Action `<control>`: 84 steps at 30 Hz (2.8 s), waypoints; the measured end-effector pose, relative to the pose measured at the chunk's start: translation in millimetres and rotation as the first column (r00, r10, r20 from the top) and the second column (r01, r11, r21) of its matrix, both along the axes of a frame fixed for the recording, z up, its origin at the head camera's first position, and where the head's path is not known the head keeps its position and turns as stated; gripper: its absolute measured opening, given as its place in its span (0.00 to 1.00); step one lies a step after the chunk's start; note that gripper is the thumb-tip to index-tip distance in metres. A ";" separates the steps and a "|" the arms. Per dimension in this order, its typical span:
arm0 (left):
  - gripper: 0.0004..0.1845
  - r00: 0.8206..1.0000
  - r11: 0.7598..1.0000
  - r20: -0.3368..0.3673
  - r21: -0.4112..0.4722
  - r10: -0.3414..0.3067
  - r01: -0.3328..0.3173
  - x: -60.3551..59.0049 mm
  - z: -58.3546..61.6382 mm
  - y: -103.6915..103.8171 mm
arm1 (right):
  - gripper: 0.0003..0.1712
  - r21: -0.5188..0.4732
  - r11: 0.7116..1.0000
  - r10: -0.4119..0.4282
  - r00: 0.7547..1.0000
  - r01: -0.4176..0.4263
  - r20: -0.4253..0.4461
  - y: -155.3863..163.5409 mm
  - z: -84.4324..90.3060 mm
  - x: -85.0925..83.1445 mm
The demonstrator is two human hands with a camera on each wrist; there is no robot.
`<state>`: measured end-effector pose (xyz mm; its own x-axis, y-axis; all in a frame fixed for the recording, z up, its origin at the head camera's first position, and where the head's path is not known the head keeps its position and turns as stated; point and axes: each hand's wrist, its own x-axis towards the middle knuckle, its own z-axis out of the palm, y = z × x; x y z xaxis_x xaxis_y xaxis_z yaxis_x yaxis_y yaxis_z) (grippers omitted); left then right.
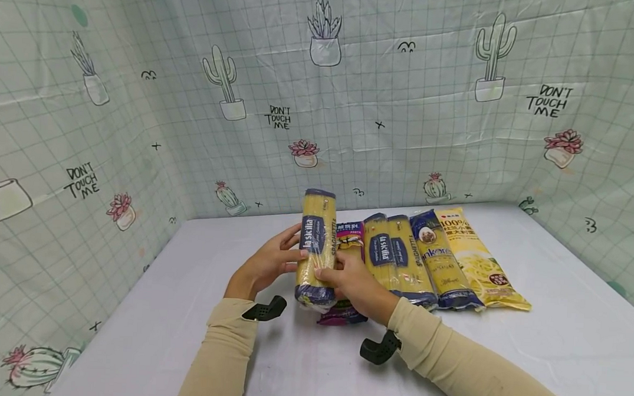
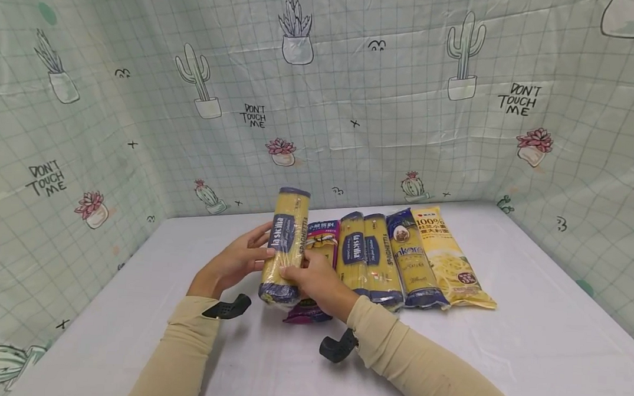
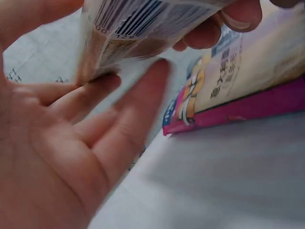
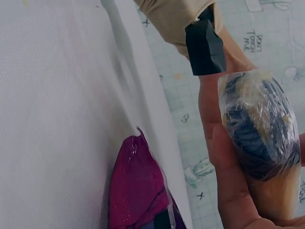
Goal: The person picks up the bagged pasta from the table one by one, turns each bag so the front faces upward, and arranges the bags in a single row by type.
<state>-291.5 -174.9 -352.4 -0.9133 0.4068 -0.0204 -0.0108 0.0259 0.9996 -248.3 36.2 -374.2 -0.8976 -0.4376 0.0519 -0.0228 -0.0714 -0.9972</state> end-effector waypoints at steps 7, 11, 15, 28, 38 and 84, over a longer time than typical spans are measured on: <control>0.52 0.994 0.993 0.028 -0.037 -0.108 0.109 0.9 0.1 -3.6 | 0.25 0.031 0.999 0.029 1.000 -0.029 -0.002 1.5 -0.7 0.6; 0.55 0.991 0.989 0.030 -0.071 -0.128 0.130 1.5 -1.4 -5.4 | 0.26 0.071 0.997 0.029 1.000 -0.029 -0.005 1.6 -3.4 0.3; 0.55 0.990 0.985 0.022 -0.099 -0.139 0.140 1.7 -3.3 -5.3 | 0.27 0.126 0.992 0.007 1.000 -0.003 -0.029 0.4 -6.1 -0.8; 0.55 0.993 0.994 0.059 -0.044 -0.101 0.104 -5.6 -11.0 -6.4 | 0.30 0.315 0.946 -0.063 0.996 0.079 -0.062 -5.1 -0.8 -3.1; 0.51 0.994 0.999 0.105 -0.038 -0.035 0.039 -6.7 -18.7 -10.7 | 0.41 0.287 0.957 -0.021 0.999 0.029 -0.029 -3.6 -5.3 -5.1; 0.39 0.996 0.965 0.095 -0.260 0.002 0.023 -10.6 -28.7 -5.3 | 0.23 0.387 0.922 0.034 0.986 0.033 -0.164 4.9 -9.9 -3.9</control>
<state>-302.1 -180.2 -381.1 -0.8981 0.3855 -0.2117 -0.1020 0.2856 0.9529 -252.2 41.0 -384.1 -0.8909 -0.4535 0.0251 -0.1885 0.3189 -0.9288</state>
